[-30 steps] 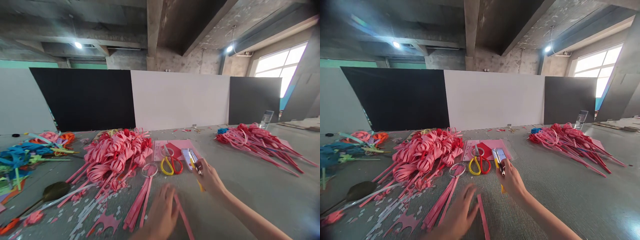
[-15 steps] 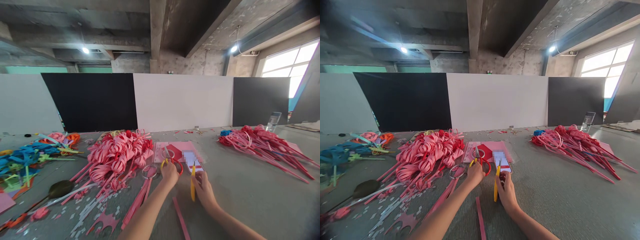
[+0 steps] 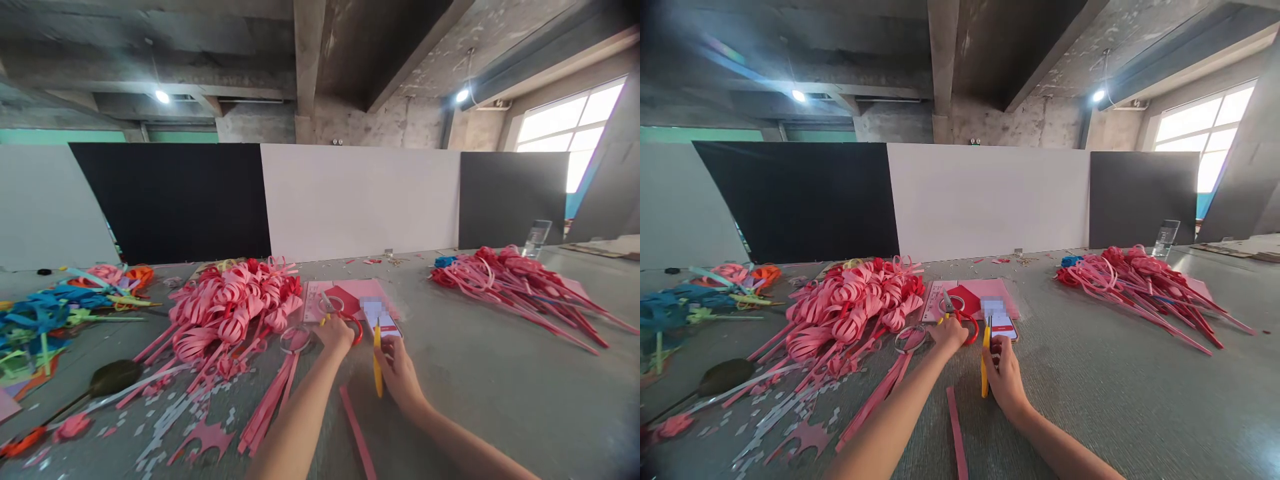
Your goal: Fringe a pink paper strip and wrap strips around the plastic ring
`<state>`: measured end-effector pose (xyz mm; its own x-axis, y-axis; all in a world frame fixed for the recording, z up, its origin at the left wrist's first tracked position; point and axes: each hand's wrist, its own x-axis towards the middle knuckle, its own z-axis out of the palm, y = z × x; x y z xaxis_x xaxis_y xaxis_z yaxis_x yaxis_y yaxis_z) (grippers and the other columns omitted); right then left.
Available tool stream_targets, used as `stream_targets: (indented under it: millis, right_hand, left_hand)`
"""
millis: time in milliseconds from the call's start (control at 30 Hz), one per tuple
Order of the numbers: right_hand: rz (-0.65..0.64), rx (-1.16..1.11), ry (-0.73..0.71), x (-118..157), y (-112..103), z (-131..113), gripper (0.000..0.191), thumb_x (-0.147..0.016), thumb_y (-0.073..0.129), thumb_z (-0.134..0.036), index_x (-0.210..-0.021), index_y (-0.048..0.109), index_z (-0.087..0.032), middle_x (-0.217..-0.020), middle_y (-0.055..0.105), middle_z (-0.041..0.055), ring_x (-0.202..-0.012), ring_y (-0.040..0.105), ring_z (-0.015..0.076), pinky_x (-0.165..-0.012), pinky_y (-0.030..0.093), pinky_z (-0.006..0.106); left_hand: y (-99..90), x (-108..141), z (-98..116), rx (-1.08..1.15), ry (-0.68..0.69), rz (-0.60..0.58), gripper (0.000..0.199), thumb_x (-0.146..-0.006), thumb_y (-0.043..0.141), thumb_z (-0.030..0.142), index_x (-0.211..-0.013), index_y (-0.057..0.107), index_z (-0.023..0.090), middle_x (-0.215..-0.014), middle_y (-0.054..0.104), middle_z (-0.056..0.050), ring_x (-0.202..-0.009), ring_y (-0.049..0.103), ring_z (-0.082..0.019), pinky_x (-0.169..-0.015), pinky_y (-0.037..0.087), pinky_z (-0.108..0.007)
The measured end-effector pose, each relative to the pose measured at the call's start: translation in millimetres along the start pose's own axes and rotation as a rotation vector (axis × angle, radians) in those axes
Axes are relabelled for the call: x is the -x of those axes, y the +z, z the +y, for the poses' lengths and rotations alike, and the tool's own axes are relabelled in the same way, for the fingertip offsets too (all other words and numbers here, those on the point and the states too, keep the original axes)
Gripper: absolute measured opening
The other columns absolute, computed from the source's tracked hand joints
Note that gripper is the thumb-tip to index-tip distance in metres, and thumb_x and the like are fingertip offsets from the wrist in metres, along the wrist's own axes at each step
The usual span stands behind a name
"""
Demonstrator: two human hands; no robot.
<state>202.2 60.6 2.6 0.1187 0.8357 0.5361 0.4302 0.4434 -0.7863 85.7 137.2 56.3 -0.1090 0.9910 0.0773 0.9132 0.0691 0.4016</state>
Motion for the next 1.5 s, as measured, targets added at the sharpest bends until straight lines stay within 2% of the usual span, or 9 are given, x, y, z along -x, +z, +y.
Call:
stream_targets:
  millis: [200, 367, 433, 567, 733, 900, 1133, 1300, 1500]
  right_hand:
    - [-0.022, 0.008, -0.019, 3, 0, 0, 0.017, -0.083, 0.038, -0.036, -0.09, 0.038, -0.02, -0.081, 0.054, 0.0045, -0.068, 0.056, 0.0143, -0.059, 0.049, 0.027]
    - [-0.058, 0.193, -0.024, -2, 2, -1, 0.017, -0.084, 0.037, -0.033, -0.092, 0.041, -0.018, -0.083, 0.056, 0.0051, -0.063, 0.057, 0.0124, -0.057, 0.048, 0.024]
    - [-0.108, 0.405, 0.003, -16, 7, -3, 0.017, -0.084, 0.038, -0.029, -0.093, 0.045, -0.016, -0.086, 0.057, 0.0065, -0.062, 0.057, 0.0117, -0.057, 0.047, 0.024]
    - [-0.161, 0.571, 0.044, -65, 24, -5, 0.011, -0.079, 0.049, -0.021, -0.083, 0.054, -0.014, -0.086, 0.058, 0.0071, -0.073, 0.057, 0.0156, -0.066, 0.046, 0.028]
    - [-0.197, 0.749, 0.113, -114, 53, -3, 0.026, -0.084, 0.048, -0.03, -0.106, 0.05, -0.015, -0.104, 0.053, 0.0059, -0.086, 0.054, 0.0165, -0.072, 0.047, 0.035]
    - [-0.265, 0.845, 0.007, -130, 80, -5, 0.028, -0.084, 0.047, -0.03, -0.109, 0.049, -0.016, -0.109, 0.051, 0.0067, -0.091, 0.053, 0.0177, -0.076, 0.045, 0.038]
    - [-0.415, 0.807, -0.166, -123, 107, -10, 0.029, -0.084, 0.047, -0.03, -0.109, 0.048, -0.015, -0.108, 0.051, 0.0069, -0.09, 0.053, 0.0177, -0.075, 0.045, 0.038]
    - [-0.254, 0.698, -0.2, -122, 101, -10, 0.026, -0.084, 0.047, -0.029, -0.107, 0.05, -0.016, -0.107, 0.052, 0.0063, -0.089, 0.053, 0.017, -0.075, 0.045, 0.037]
    - [0.065, 0.488, -0.276, -100, 49, -14, 0.02, -0.087, 0.026, -0.017, -0.091, 0.045, -0.015, -0.09, 0.047, 0.0078, -0.082, 0.048, 0.0171, -0.072, 0.042, 0.034]
  left_hand:
    - [-17.5, 16, -4, -0.042, 0.019, 0.17, 0.017, -0.073, 0.053, 0.024, -0.085, 0.062, 0.015, -0.087, 0.064, -0.011, -0.088, 0.056, -0.028, -0.079, 0.032, -0.042]
    - [-60.9, 29, -22, -0.082, 0.064, 0.273, 0.025, -0.072, 0.051, 0.036, -0.084, 0.062, 0.017, -0.081, 0.066, -0.01, -0.085, 0.057, -0.027, -0.078, 0.031, -0.038]
    - [-83.6, 32, -31, -0.089, 0.072, 0.291, 0.025, -0.069, 0.053, 0.038, -0.076, 0.063, 0.016, -0.077, 0.066, -0.01, -0.083, 0.058, -0.027, -0.076, 0.032, -0.037]
    - [-123.1, 31, -48, -0.079, 0.066, 0.327, 0.027, -0.07, 0.051, 0.041, -0.063, 0.061, 0.017, -0.066, 0.065, -0.007, -0.075, 0.059, -0.025, -0.073, 0.033, -0.036]
    - [-147.9, 32, -62, -0.055, 0.028, 0.407, 0.03, -0.071, 0.049, 0.044, -0.06, 0.059, 0.018, -0.065, 0.064, -0.006, -0.074, 0.059, -0.025, -0.072, 0.033, -0.036]
    - [-156.3, 37, -64, 0.009, 0.038, 0.462, 0.021, -0.068, 0.053, 0.037, -0.057, 0.057, 0.019, -0.062, 0.063, -0.003, -0.072, 0.059, -0.023, -0.071, 0.033, -0.034]
    - [-153.0, 38, -59, -0.002, 0.054, 0.445, 0.024, -0.067, 0.053, 0.037, -0.051, 0.053, 0.019, -0.057, 0.061, -0.002, -0.067, 0.058, -0.022, -0.067, 0.032, -0.033]
    - [-150.6, 38, -59, -0.032, 0.08, 0.444, 0.023, -0.068, 0.052, 0.038, -0.056, 0.057, 0.019, -0.06, 0.063, -0.003, -0.069, 0.059, -0.023, -0.069, 0.032, -0.033]
    - [-130.6, 32, -56, -0.121, 0.095, 0.414, 0.028, -0.073, 0.049, 0.04, -0.068, 0.062, 0.016, -0.07, 0.065, -0.007, -0.077, 0.059, -0.024, -0.073, 0.033, -0.035]
